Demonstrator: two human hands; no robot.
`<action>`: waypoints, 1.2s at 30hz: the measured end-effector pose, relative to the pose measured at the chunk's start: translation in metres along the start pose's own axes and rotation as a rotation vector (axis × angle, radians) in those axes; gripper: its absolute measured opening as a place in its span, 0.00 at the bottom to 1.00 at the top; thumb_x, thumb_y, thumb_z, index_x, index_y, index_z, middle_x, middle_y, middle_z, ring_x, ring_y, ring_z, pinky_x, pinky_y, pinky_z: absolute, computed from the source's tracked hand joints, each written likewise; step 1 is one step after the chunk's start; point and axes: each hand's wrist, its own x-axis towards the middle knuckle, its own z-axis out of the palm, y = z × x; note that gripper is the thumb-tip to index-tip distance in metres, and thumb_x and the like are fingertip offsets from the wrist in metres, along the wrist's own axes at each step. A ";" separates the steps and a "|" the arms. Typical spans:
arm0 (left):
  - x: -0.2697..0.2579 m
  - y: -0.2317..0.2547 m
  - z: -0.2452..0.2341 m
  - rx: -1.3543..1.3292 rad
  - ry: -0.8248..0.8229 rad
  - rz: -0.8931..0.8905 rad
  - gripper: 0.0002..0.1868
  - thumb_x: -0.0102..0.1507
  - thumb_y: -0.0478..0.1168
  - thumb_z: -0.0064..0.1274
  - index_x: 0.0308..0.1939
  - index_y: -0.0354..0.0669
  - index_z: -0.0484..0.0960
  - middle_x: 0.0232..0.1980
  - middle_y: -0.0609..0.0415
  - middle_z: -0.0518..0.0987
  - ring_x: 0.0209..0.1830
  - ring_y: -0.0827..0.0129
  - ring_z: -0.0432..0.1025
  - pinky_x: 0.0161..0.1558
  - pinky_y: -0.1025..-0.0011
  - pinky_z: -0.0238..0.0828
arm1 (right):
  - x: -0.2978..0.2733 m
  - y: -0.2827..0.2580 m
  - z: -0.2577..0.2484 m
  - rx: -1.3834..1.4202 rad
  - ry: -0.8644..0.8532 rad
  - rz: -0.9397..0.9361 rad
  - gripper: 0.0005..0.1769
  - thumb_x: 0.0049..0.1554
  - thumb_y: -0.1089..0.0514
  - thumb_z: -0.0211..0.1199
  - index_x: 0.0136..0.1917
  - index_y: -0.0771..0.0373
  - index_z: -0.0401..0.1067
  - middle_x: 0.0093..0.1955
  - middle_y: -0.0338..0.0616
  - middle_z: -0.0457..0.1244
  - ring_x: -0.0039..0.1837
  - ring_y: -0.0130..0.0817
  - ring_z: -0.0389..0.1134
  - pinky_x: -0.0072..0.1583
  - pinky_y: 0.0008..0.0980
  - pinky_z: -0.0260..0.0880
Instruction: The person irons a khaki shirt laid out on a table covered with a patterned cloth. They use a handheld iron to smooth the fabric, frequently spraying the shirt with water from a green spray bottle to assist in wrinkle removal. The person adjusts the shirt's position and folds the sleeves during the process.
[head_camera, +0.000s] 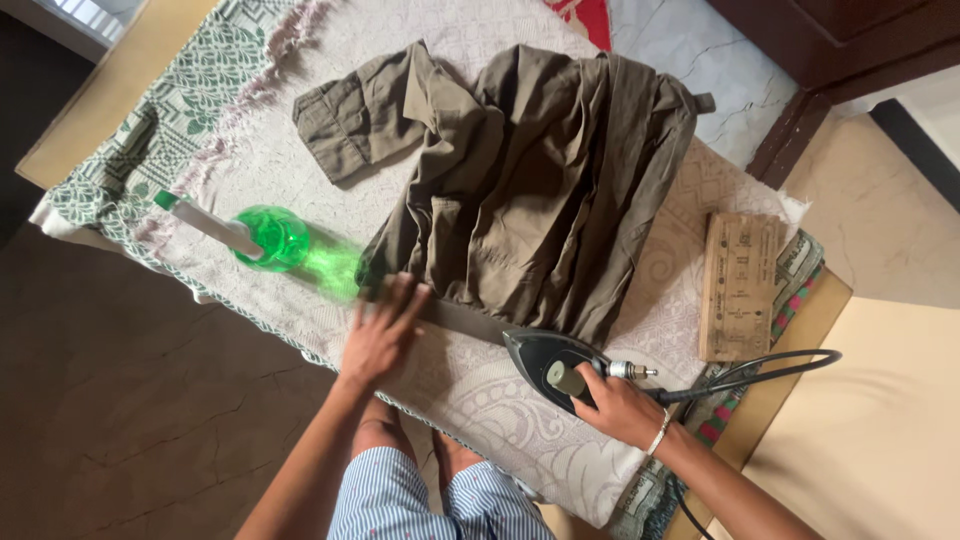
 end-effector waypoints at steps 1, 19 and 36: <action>0.000 -0.008 -0.005 0.143 -0.029 -0.089 0.40 0.63 0.52 0.49 0.79 0.65 0.56 0.83 0.55 0.54 0.82 0.65 0.49 0.76 0.50 0.42 | 0.002 0.000 -0.001 0.013 -0.024 0.024 0.24 0.56 0.51 0.64 0.61 0.61 0.62 0.31 0.62 0.68 0.39 0.61 0.72 0.43 0.55 0.72; 0.029 -0.030 -0.043 -0.422 0.222 -0.745 0.13 0.55 0.52 0.67 0.30 0.50 0.86 0.40 0.56 0.83 0.46 0.56 0.71 0.46 0.56 0.59 | 0.065 -0.110 0.012 0.142 0.122 -0.137 0.23 0.55 0.53 0.66 0.58 0.64 0.64 0.30 0.62 0.66 0.36 0.60 0.72 0.37 0.53 0.71; -0.046 -0.028 -0.066 -0.786 0.294 -0.986 0.10 0.66 0.45 0.56 0.42 0.42 0.84 0.40 0.51 0.81 0.34 0.61 0.76 0.41 0.63 0.72 | 0.166 -0.220 0.025 0.183 0.066 -0.118 0.24 0.58 0.51 0.61 0.59 0.67 0.57 0.32 0.66 0.66 0.38 0.65 0.70 0.39 0.58 0.71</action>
